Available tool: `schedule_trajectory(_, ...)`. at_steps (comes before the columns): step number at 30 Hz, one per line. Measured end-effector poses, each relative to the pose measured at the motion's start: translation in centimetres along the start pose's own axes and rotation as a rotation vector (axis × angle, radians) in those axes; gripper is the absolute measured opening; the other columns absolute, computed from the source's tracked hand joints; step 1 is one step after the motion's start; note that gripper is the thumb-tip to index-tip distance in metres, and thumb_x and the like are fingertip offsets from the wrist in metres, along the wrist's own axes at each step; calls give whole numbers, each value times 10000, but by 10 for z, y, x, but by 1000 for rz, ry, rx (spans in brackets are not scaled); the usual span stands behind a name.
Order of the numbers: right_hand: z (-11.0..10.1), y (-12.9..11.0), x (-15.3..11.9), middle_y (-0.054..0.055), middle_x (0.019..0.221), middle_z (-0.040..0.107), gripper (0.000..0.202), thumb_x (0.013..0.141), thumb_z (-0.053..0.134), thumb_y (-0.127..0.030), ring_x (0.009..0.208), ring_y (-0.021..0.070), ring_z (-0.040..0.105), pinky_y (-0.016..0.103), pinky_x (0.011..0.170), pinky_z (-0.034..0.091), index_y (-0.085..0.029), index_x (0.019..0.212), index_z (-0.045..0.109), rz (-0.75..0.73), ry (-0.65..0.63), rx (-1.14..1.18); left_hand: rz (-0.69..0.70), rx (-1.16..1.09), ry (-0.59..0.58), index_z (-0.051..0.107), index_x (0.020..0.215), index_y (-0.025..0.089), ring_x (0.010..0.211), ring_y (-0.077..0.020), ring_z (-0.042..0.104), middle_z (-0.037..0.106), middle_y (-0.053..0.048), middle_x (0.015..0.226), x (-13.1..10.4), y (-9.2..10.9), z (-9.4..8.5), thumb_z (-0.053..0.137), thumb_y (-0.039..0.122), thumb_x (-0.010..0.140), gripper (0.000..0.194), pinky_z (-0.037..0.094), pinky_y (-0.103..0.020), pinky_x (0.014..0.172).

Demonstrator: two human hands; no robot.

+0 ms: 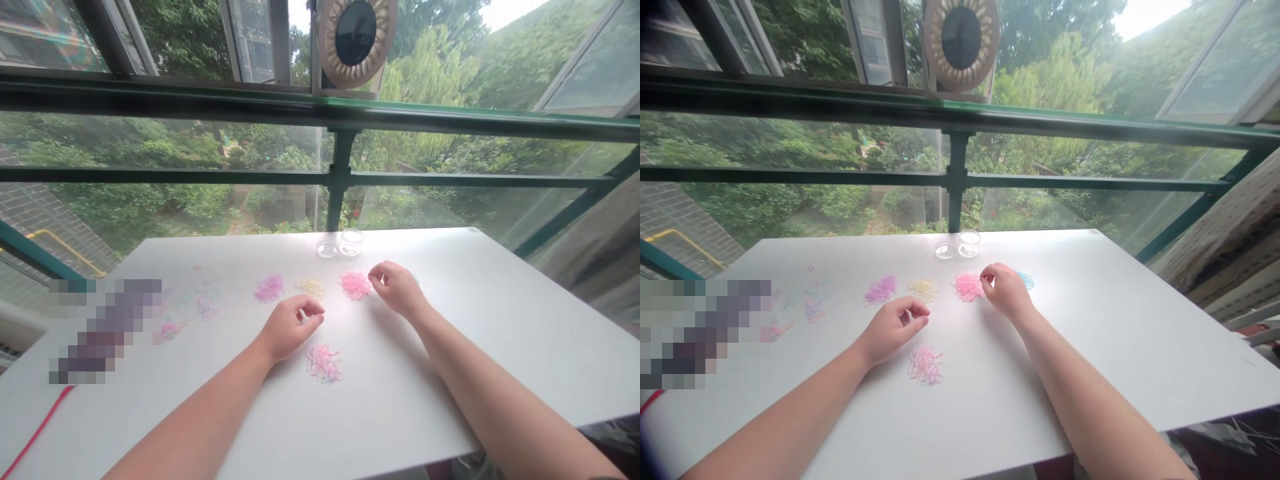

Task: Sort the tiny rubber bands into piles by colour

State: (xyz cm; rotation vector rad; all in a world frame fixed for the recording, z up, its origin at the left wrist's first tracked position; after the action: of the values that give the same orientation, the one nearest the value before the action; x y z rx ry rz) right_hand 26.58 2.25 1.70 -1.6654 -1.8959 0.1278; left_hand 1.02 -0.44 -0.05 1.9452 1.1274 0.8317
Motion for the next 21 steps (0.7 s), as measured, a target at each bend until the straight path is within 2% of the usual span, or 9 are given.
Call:
schedule_trajectory(7, 14, 5, 1, 30, 762, 608, 172, 751, 512, -178, 650, 139, 533, 264, 641, 397, -192, 760, 683, 13, -47, -46, -10, 4, -25, 648, 842, 194, 753, -142, 579, 658, -27, 835, -1, 2, 0, 552, 300, 772, 159, 438, -258, 663)
schedule_trajectory(17, 6, 13, -8, 61, 859, 602, 313, 792, 428, -135, 715, 165, 561, 288, 682, 423, -197, 970, 678, -73, 0, -35, -2, 24, -33, 656, 837, 179, 708, -127, 566, 655, -28, 813, 1, 2, 0, 548, 292, 773, 169, 450, -250, 668)
schedule_trajectory(19, 4, 12, -11, 59, 842, 600, 302, 780, 439, -132, 690, 163, 549, 291, 676, 423, -193, 964, 671, -81, 30, -10, -1, 26, -39, 658, 850, 175, 684, -118, 557, 654, -22, 793, 2, 2, 0, 551, 284, 771, 172, 449, -244, 664)
schedule_trajectory(21, 2, 8, -15, 52, 791, 601, 255, 777, 459, -148, 625, 149, 520, 290, 655, 418, -184, 908, 675, -99, 8, 19, 7, 34, -58, 661, 860, 174, 678, -112, 550, 655, -17, 799, 3, 2, 0, 547, 278, 775, 176, 445, -242, 668)
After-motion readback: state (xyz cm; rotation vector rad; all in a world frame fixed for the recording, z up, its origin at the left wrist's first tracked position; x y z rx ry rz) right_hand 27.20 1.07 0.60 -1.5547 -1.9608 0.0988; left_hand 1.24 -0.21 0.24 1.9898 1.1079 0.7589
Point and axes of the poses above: each hand's wrist, its own x-axis towards the middle knuckle, its own z-axis out of the palm, y = z × x, the point moved 1 cm from there along x, towards the middle knuckle
